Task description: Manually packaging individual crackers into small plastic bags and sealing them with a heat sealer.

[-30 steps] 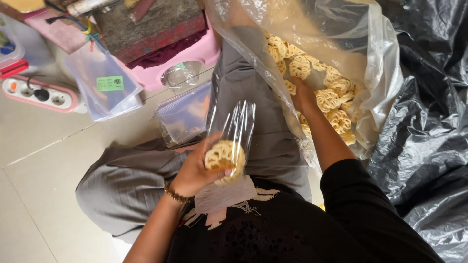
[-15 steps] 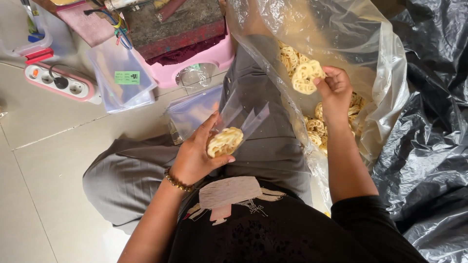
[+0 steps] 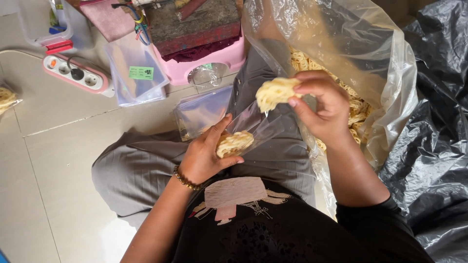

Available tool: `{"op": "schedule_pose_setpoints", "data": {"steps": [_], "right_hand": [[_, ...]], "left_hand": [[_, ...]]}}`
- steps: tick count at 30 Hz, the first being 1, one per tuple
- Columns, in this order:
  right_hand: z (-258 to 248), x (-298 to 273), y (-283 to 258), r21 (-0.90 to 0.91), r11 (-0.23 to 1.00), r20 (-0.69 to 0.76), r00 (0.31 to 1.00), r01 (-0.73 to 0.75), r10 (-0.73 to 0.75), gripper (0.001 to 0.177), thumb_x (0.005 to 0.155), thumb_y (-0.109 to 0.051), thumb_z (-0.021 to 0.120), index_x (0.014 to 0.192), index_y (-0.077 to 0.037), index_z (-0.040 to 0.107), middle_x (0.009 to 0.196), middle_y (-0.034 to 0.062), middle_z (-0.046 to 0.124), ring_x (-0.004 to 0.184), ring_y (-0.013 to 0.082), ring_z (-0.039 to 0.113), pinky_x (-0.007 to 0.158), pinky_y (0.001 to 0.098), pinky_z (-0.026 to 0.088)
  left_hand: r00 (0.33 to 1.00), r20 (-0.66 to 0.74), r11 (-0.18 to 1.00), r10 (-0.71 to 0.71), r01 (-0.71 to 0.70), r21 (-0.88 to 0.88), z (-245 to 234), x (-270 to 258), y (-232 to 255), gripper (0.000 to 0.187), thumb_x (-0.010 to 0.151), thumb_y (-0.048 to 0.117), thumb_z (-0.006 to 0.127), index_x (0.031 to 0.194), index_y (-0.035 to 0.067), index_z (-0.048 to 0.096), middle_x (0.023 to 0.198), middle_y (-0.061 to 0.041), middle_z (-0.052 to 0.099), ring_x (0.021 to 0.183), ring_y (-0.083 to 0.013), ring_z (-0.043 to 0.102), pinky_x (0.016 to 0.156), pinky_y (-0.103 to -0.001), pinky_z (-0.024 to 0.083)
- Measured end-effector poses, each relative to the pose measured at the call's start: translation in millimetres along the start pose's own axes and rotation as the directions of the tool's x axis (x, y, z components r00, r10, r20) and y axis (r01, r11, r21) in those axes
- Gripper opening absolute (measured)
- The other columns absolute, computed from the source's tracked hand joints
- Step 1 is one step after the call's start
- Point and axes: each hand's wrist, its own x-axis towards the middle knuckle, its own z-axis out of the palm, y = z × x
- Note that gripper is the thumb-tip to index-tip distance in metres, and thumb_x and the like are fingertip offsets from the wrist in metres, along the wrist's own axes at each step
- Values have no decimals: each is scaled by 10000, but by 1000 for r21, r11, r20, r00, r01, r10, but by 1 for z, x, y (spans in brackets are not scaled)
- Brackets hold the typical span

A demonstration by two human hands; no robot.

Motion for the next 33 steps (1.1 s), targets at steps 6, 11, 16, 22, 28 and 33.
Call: {"op": "schedule_pose_setpoints", "data": {"steps": [6,11,16,22,28,33], "right_hand": [[3,11,-28,-160,987,23,1000,14,-10,190,859,123,795,1018,97,695,1051,278,681,908,382,694,775,429,574],[4,-4,-21,220,957,-53,977,-190,206,293,856,137,725,1116,92,597,1135,267,657,1032,314,697,900,408,580],[10,9,-25,-58,995,-114,991,-78,71,250,932,138,705,1141,84,579,1161,266,641,1046,333,674,914,423,563],[25,15,-32,-32,968,268,931,-249,249,204,901,6,738,1101,36,718,1052,185,733,945,296,713,913,440,540],[22,17,-21,71,956,422,877,-285,231,176,990,-70,629,1121,-2,724,1175,158,745,1165,270,687,1179,471,339],[19,14,0,99,921,476,830,-378,290,304,933,-178,702,1162,20,670,1219,212,709,1185,332,648,1106,531,387]], "left_hand": [[998,-63,995,19,-13,99,2,-1,-4,1085,695,446,928,1587,179,370,1183,-169,711,979,-411,723,798,-532,613],[993,-116,997,13,-4,72,1,-3,-5,1045,739,433,905,1582,141,362,1235,-219,681,1019,-429,711,827,-553,604],[989,-147,995,20,-5,99,2,-5,-6,1064,722,467,903,1579,142,364,1272,-196,669,1044,-413,708,831,-550,605],[988,-157,997,9,3,74,-1,-1,-2,1005,760,427,895,1570,123,383,1296,-208,659,1063,-440,690,848,-552,597],[995,-96,974,-36,13,-228,-10,4,3,948,716,379,923,1501,77,486,1259,-238,686,1092,-500,664,857,-566,591],[998,-62,941,-32,9,-338,1,2,-6,869,674,332,955,1405,41,586,1231,-222,710,1094,-463,683,865,-511,591]]}}
